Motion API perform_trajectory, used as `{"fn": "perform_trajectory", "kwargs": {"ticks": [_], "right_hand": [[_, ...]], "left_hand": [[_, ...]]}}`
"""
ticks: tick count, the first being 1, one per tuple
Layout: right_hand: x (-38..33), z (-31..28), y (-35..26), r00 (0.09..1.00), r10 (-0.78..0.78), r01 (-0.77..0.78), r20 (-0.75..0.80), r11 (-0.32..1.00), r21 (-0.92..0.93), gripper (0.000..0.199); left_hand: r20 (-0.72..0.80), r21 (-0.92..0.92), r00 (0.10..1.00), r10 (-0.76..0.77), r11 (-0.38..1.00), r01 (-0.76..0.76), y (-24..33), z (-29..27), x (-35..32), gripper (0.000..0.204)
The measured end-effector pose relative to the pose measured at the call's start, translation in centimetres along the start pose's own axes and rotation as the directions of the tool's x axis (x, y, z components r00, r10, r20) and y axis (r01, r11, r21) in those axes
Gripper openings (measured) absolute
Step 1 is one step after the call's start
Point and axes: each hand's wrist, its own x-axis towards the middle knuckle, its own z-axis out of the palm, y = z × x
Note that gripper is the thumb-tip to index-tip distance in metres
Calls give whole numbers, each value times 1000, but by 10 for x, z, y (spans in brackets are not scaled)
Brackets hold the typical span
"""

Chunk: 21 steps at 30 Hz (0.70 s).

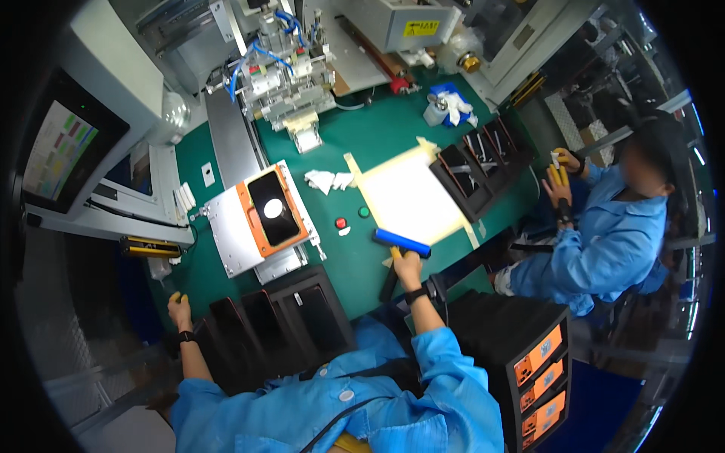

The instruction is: Cleaning and inspecting smartphone-like electronic devices and placing them in a protective tray.

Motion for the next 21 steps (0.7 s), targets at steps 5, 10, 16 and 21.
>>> {"fn": "perform_trajectory", "kwargs": {"ticks": [5,10,16,21], "right_hand": [[41,-18,-52,985,40,-5,-165,979,203,32],[110,-32,-54,999,48,-48,-4,998,36,43],[-35,-25,-42,999,-33,31,-43,998,-48,39],[-31,-41,-21,884,348,-445,313,832,332,31]], "left_hand": [[-1,-210,975,224,953,-219,95,-30,-71,21],[7,-365,911,412,849,-381,163,-15,-132,18],[-23,-472,850,526,744,-473,215,-10,-159,23],[-45,-402,852,522,771,-494,230,15,-160,25]]}}
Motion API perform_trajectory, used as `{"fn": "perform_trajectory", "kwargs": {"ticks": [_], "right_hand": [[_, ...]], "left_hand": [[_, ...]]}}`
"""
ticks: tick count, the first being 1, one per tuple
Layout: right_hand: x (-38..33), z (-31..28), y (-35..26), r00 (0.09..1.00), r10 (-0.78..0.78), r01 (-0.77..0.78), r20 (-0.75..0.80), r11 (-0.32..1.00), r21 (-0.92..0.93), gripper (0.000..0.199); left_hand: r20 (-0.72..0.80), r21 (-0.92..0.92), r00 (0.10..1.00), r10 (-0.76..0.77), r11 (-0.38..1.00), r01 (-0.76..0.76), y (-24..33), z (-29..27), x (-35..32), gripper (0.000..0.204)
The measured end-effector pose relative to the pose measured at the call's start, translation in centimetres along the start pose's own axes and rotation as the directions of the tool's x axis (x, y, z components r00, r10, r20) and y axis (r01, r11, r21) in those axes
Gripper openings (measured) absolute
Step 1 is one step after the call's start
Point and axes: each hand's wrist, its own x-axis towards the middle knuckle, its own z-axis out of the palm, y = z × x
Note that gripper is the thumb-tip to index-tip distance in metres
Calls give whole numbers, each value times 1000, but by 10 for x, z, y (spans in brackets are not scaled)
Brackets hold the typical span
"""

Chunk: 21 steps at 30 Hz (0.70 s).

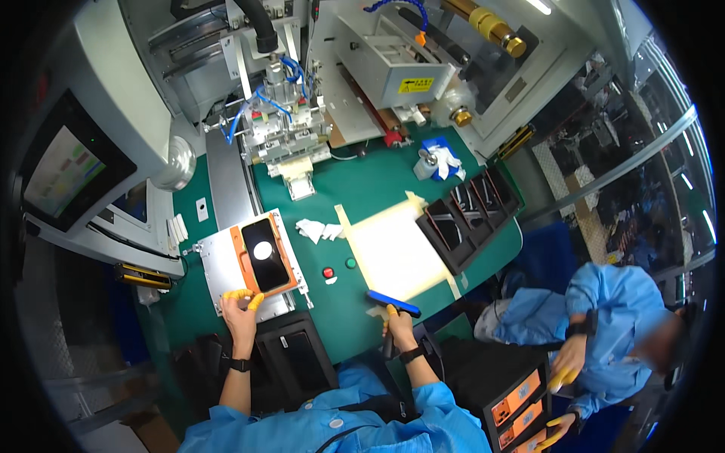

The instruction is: Cleaning and inspecting smartphone-like electronic devices and placing them in a protective tray.

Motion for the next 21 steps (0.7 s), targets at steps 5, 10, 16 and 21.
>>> {"fn": "perform_trajectory", "kwargs": {"ticks": [5,10,16,21], "right_hand": [[-29,21,-61,984,-172,162,36,967,196,28],[-40,43,-76,972,-213,183,100,951,251,28],[-56,63,-86,959,-242,206,149,952,225,30],[-67,102,-134,836,-435,447,335,894,46,30]], "left_hand": [[12,-119,989,-145,982,146,-17,12,-2,25],[80,-178,954,-290,937,300,-11,16,4,26],[110,-153,913,-393,901,406,-24,24,-2,29],[24,-202,973,-229,952,229,-30,28,2,26]]}}
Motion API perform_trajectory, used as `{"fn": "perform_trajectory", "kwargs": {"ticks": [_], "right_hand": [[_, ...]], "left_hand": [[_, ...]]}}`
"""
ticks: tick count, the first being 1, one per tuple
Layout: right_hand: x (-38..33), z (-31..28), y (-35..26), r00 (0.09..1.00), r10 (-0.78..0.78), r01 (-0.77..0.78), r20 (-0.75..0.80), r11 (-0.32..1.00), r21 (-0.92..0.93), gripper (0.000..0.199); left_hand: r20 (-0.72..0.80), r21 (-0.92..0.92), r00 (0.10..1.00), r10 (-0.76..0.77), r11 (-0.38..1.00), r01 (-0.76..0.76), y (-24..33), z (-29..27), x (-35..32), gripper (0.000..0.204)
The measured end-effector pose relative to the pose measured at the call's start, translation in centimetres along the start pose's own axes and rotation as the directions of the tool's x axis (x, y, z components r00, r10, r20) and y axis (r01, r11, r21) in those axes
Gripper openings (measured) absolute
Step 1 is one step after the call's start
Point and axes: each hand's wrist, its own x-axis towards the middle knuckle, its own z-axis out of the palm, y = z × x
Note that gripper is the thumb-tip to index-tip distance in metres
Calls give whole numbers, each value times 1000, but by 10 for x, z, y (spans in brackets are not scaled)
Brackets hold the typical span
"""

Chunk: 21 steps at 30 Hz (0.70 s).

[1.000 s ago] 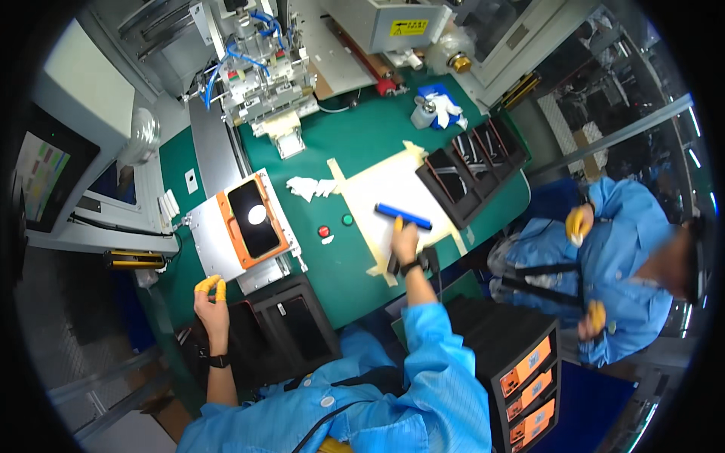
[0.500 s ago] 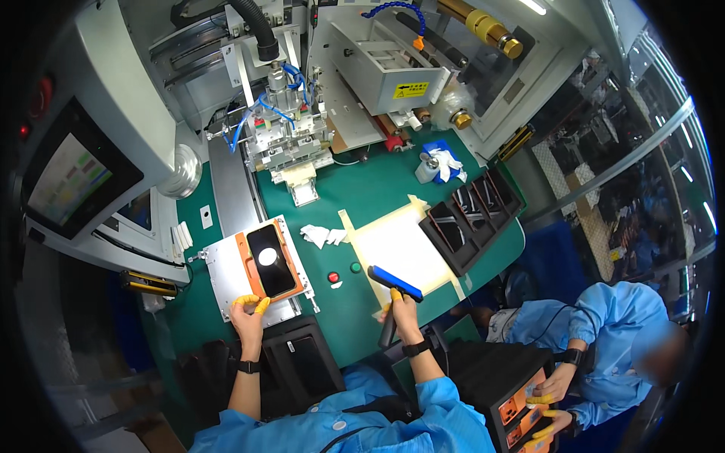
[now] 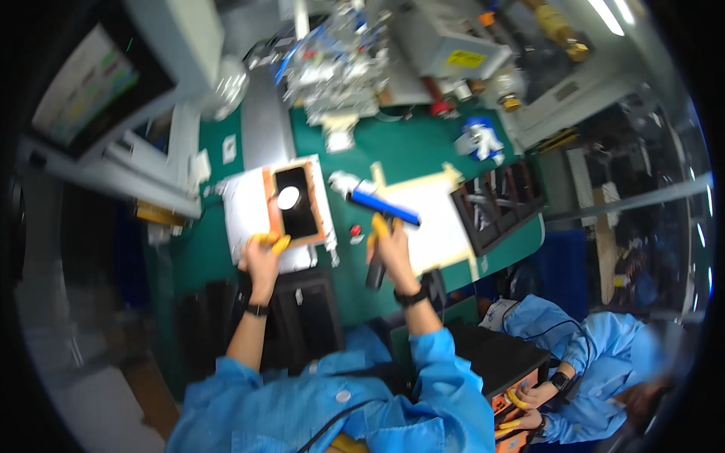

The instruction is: Cleaning and inspecting smartphone-like electronic devices and placing them in a protective tray.

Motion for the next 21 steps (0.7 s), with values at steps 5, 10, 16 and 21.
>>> {"fn": "perform_trajectory", "kwargs": {"ticks": [5,10,16,21], "right_hand": [[46,60,-48,970,-60,87,235,990,-106,27],[95,118,-42,950,2,39,311,991,-124,29],[83,130,-36,942,32,79,334,947,-313,24],[-20,76,1,932,54,158,359,830,-536,23]], "left_hand": [[-68,222,998,-10,975,25,37,-28,-16,19],[-105,123,990,-96,986,109,12,-78,-49,14],[-173,146,944,-282,940,308,-4,-112,-77,16],[-141,146,934,-329,926,349,-11,-108,-71,14]]}}
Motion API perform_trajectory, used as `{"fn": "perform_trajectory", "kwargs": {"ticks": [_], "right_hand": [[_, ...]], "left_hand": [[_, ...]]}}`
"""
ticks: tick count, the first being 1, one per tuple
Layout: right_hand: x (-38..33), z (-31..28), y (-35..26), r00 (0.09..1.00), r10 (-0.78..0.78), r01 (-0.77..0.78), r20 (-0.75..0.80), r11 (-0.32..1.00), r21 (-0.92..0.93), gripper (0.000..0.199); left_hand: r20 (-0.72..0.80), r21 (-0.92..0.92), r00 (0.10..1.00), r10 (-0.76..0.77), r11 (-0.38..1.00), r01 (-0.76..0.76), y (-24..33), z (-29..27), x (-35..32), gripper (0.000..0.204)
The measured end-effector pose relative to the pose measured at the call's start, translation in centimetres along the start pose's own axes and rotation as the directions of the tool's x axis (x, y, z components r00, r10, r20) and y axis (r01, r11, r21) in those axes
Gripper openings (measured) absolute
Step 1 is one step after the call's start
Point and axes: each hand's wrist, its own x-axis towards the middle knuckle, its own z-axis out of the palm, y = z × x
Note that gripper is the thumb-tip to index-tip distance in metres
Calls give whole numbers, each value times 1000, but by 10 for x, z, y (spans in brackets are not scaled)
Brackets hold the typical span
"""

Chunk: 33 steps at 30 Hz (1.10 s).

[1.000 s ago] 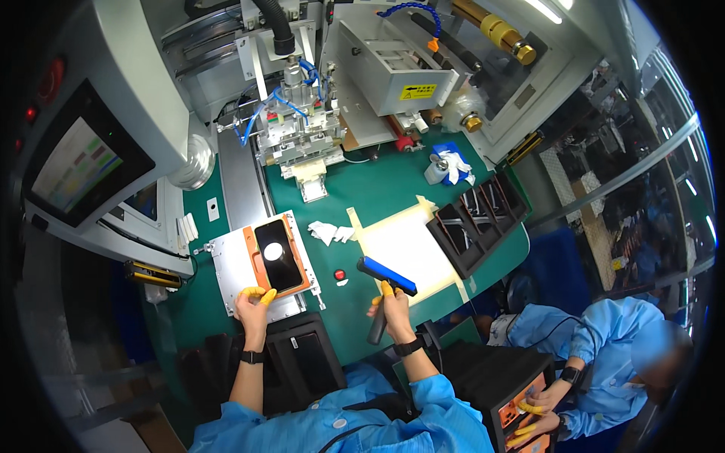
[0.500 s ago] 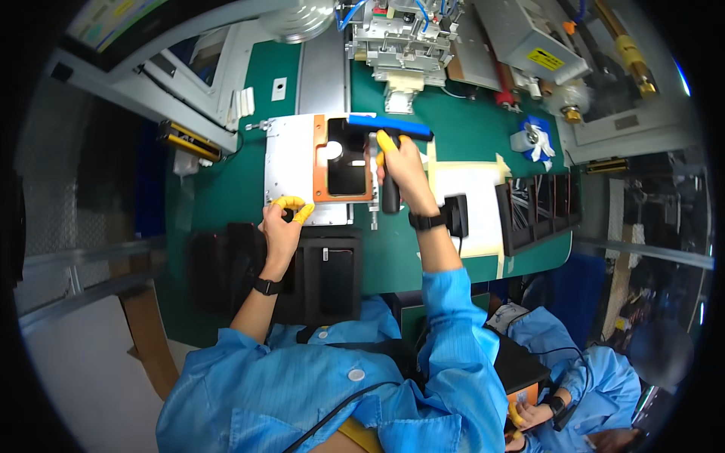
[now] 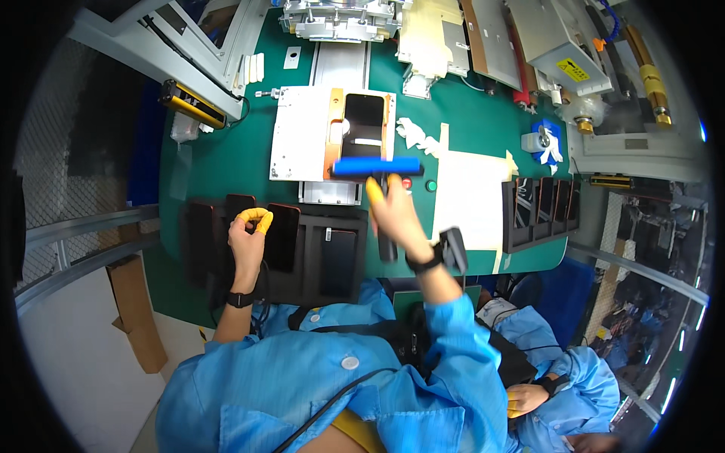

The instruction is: Cleaning and inspecting smartphone-like electronic devices and placing them in a protective tray.

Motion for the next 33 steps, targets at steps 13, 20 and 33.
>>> {"fn": "perform_trajectory", "kwargs": {"ticks": [13,20,33], "right_hand": [[11,-61,158,794,415,-221,-445,878,425,16],[40,-96,250,628,269,86,-730,909,409,20],[-37,13,166,633,-53,-420,-772,814,-400,82]], "left_hand": [[-4,23,996,89,996,-89,7,9,13,13],[-47,-4,993,111,994,-111,-14,4,25,16],[-82,-286,988,132,946,-150,12,-27,45,12]]}}
